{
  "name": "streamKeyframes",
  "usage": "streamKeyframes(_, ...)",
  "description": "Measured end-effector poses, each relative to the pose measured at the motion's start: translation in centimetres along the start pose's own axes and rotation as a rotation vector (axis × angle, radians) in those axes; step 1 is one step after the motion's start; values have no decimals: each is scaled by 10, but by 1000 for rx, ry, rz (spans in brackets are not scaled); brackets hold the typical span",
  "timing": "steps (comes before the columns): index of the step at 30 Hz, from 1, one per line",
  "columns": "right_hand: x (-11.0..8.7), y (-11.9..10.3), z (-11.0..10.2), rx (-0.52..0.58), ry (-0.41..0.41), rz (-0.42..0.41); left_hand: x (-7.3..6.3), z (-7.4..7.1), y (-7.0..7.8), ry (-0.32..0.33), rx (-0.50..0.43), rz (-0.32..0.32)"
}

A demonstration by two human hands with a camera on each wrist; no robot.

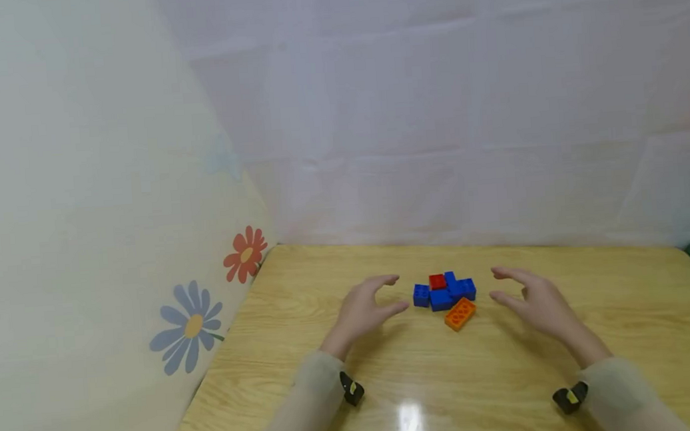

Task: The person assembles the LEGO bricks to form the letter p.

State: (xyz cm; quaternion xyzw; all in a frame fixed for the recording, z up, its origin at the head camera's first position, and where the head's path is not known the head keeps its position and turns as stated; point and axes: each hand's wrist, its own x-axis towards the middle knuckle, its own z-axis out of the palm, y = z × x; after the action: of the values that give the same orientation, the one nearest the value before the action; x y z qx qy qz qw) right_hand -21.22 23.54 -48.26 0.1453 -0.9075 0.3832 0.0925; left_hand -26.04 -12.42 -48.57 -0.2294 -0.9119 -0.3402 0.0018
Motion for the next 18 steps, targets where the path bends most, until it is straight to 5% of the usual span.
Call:
streamKeyframes(6,12,6,14,33,-66,42,11,11,-4,-36,-82,-40)
streamKeyframes(18,28,12,27,60,-161,73,29,31,-9,-94,-95,-74)
